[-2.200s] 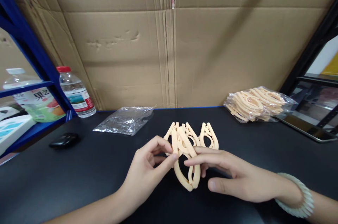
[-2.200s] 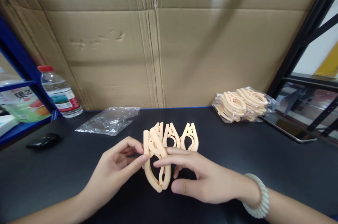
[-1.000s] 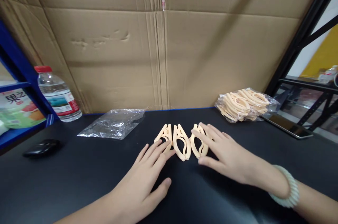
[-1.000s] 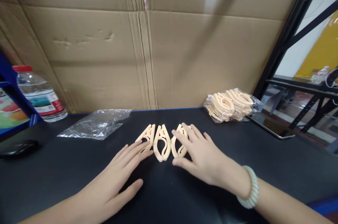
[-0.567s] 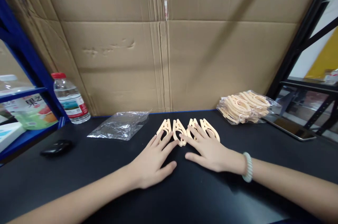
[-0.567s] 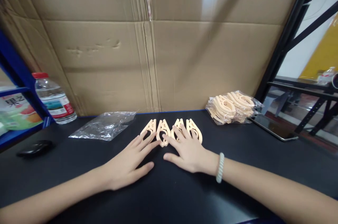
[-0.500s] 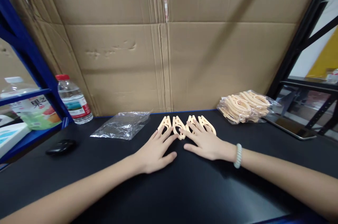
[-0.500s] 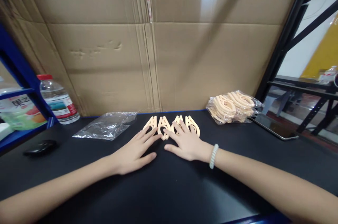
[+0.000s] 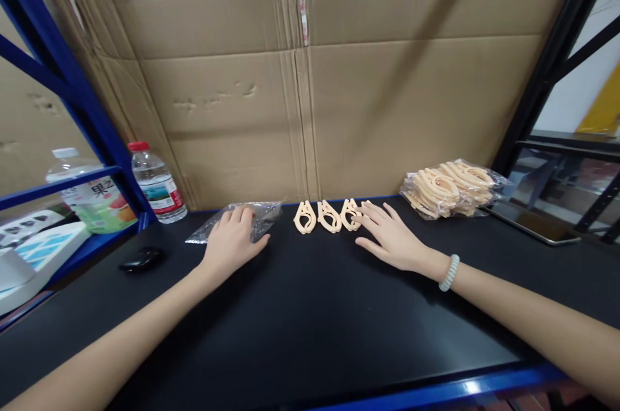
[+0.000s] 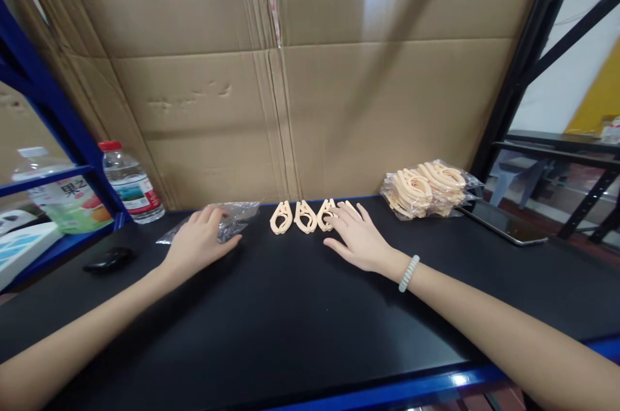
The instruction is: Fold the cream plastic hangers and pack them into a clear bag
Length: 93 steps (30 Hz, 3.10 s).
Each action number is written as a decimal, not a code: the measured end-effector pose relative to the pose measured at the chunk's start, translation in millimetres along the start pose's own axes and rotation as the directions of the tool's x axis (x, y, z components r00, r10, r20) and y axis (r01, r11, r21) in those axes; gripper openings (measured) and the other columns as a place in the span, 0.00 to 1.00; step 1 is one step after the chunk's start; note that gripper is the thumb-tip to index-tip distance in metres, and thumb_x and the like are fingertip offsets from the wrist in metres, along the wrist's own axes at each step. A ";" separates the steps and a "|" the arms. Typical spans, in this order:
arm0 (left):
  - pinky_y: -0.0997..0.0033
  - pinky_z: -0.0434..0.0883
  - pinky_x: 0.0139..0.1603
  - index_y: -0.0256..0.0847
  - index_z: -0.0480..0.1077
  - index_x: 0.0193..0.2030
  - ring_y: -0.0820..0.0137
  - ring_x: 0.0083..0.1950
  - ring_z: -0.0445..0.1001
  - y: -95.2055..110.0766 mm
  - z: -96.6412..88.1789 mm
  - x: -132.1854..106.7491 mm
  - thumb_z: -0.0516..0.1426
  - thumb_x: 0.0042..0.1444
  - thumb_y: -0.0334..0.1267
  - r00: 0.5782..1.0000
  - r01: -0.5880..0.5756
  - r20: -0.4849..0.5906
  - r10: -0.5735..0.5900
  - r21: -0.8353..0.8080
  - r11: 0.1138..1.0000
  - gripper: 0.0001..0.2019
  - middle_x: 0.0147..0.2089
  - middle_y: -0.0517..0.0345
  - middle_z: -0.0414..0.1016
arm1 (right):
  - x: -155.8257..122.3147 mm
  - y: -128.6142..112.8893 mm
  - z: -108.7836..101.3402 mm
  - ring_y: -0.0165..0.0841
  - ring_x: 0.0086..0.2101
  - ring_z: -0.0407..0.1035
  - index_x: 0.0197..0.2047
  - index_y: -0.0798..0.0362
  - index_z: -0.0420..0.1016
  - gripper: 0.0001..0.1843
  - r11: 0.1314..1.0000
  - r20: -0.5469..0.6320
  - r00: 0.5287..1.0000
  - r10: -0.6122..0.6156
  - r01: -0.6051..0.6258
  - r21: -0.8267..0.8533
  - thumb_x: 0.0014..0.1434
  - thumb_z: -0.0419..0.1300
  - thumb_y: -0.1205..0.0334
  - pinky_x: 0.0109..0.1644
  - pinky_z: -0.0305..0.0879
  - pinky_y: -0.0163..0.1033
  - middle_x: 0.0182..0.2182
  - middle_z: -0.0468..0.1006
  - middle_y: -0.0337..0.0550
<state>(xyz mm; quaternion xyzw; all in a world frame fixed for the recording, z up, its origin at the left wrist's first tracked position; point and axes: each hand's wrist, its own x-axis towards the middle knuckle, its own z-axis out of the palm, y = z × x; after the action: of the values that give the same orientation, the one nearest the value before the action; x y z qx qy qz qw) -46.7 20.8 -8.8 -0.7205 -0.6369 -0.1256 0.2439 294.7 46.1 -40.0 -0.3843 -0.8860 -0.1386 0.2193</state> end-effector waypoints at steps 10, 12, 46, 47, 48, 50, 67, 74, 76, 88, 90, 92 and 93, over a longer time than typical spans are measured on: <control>0.69 0.73 0.36 0.38 0.68 0.42 0.62 0.40 0.79 0.8 -18.8 -6.7 0.47 0.63 0.33 0.967 -0.143 -0.217 0.130 -0.044 0.989 0.09 0.44 0.49 0.79 | 2.4 9.0 -8.3 0.42 0.54 0.63 0.47 0.52 0.72 0.13 0.989 -0.200 0.979 0.041 -0.011 0.148 0.66 0.50 0.58 0.60 0.56 0.55 0.52 0.71 0.50; 0.68 0.75 0.42 0.38 0.69 0.40 0.64 0.45 0.79 8.1 -26.4 -13.5 0.49 0.63 0.30 0.805 -0.480 -0.438 0.400 -0.086 0.873 0.08 0.47 0.49 0.79 | 3.1 13.6 -13.8 0.42 0.52 0.65 0.46 0.52 0.72 0.13 0.973 -0.266 0.960 0.091 -0.028 0.231 0.66 0.50 0.58 0.58 0.59 0.53 0.50 0.73 0.50; 0.75 0.66 0.28 0.40 0.74 0.35 0.73 0.29 0.69 73.1 -48.3 -48.4 0.54 0.57 0.29 0.749 -0.435 -0.100 0.655 -0.819 0.373 0.07 0.29 0.58 0.72 | -16.9 -49.2 -45.8 0.38 0.40 0.67 0.52 0.57 0.70 0.17 0.924 0.126 0.915 -0.383 0.380 0.046 0.61 0.53 0.64 0.43 0.61 0.44 0.40 0.76 0.50; 0.76 0.66 0.28 0.40 0.73 0.35 0.73 0.29 0.69 73.4 -47.8 -48.7 0.55 0.56 0.28 0.752 -0.418 -0.087 0.654 -0.830 0.370 0.06 0.30 0.58 0.72 | -16.9 -50.1 -46.3 0.38 0.39 0.68 0.52 0.57 0.70 0.17 0.920 0.120 0.912 -0.391 0.392 0.023 0.61 0.53 0.65 0.42 0.62 0.44 0.40 0.76 0.51; 0.76 0.67 0.28 0.40 0.72 0.34 0.73 0.29 0.68 73.8 -47.3 -49.0 0.55 0.55 0.27 0.756 -0.403 -0.074 0.651 -0.836 0.373 0.06 0.29 0.59 0.71 | -16.9 -50.8 -46.9 0.38 0.39 0.68 0.53 0.57 0.69 0.17 0.914 0.115 0.908 -0.402 0.405 0.000 0.61 0.52 0.65 0.42 0.62 0.43 0.40 0.76 0.51; 0.76 0.68 0.29 0.40 0.69 0.32 0.73 0.28 0.68 74.8 -45.5 -50.0 0.55 0.53 0.27 0.776 -0.360 -0.038 0.629 -0.846 0.392 0.04 0.29 0.60 0.70 | -16.6 -52.2 -48.1 0.38 0.38 0.69 0.54 0.58 0.68 0.17 0.899 0.112 0.897 -0.428 0.435 -0.049 0.62 0.51 0.66 0.41 0.62 0.43 0.40 0.76 0.53; 0.73 0.62 0.27 0.43 0.61 0.35 0.72 0.28 0.65 89.2 -16.9 -63.3 0.57 0.56 0.34 0.906 -0.415 -0.191 0.378 -0.581 0.700 0.06 0.28 0.63 0.65 | -17.1 -59.4 -45.5 0.35 0.29 0.71 0.57 0.65 0.66 0.19 0.791 0.013 0.823 -0.568 0.550 -0.267 0.64 0.46 0.76 0.31 0.64 0.41 0.32 0.78 0.52; 0.68 0.69 0.39 0.41 0.62 0.40 0.67 0.40 0.69 88.2 -16.3 -61.9 0.50 0.61 0.27 0.862 -0.500 -0.255 0.438 -0.571 0.652 0.05 0.39 0.55 0.70 | -17.0 -56.9 -44.0 0.35 0.34 0.73 0.57 0.61 0.66 0.18 0.896 -0.001 0.897 -0.442 0.442 0.037 0.66 0.49 0.65 0.37 0.68 0.42 0.35 0.78 0.49; 0.69 0.69 0.38 0.41 0.62 0.39 0.68 0.39 0.71 87.3 -15.5 -62.9 0.47 0.62 0.25 0.846 -0.525 -0.268 0.461 -0.571 0.631 0.07 0.38 0.56 0.71 | -14.5 -49.1 -43.5 0.35 0.37 0.72 0.55 0.58 0.68 0.17 0.915 -0.068 0.927 -0.369 0.375 0.150 0.67 0.49 0.62 0.41 0.69 0.41 0.37 0.78 0.48; 0.63 0.71 0.44 0.42 0.61 0.39 0.64 0.46 0.72 88.4 -13.8 -64.1 0.53 0.59 0.27 0.841 -0.522 -0.254 0.479 -0.616 0.590 0.06 0.48 0.53 0.72 | 31.5 74.1 -3.9 0.46 0.61 0.54 0.63 0.55 0.61 0.27 0.993 0.208 0.971 -0.121 0.121 0.010 0.61 0.50 0.74 0.60 0.57 0.56 0.62 0.60 0.55; 0.64 0.71 0.45 0.42 0.60 0.38 0.65 0.47 0.72 88.2 -12.7 -63.6 0.53 0.60 0.27 0.853 -0.494 -0.242 0.463 -0.662 0.564 0.06 0.48 0.54 0.72 | 35.9 81.7 4.4 0.47 0.62 0.51 0.64 0.54 0.60 0.31 0.995 0.297 0.950 -0.097 0.096 0.017 0.58 0.52 0.77 0.60 0.56 0.57 0.64 0.57 0.56; 0.67 0.71 0.45 0.43 0.59 0.37 0.68 0.46 0.73 87.7 -12.0 -63.2 0.52 0.60 0.26 0.862 -0.474 -0.241 0.447 -0.699 0.536 0.07 0.48 0.56 0.72 | 39.1 85.3 8.4 0.47 0.61 0.53 0.62 0.55 0.64 0.31 0.995 0.346 0.933 -0.100 0.092 0.039 0.55 0.53 0.78 0.60 0.58 0.54 0.62 0.61 0.57; 0.68 0.71 0.45 0.43 0.59 0.36 0.69 0.45 0.73 87.4 -11.7 -63.0 0.52 0.60 0.26 0.863 -0.470 -0.245 0.442 -0.710 0.524 0.07 0.48 0.57 0.72 | 39.9 86.4 8.1 0.46 0.60 0.55 0.60 0.56 0.66 0.30 0.995 0.359 0.928 -0.103 0.092 0.048 0.53 0.54 0.79 0.59 0.59 0.53 0.61 0.62 0.57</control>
<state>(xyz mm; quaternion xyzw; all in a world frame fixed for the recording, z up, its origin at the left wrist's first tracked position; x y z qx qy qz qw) 30.4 -45.3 -46.6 -0.8935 -0.3119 -0.3206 -0.0403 332.2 131.7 -20.6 -0.3552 -0.9312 -0.0632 0.0516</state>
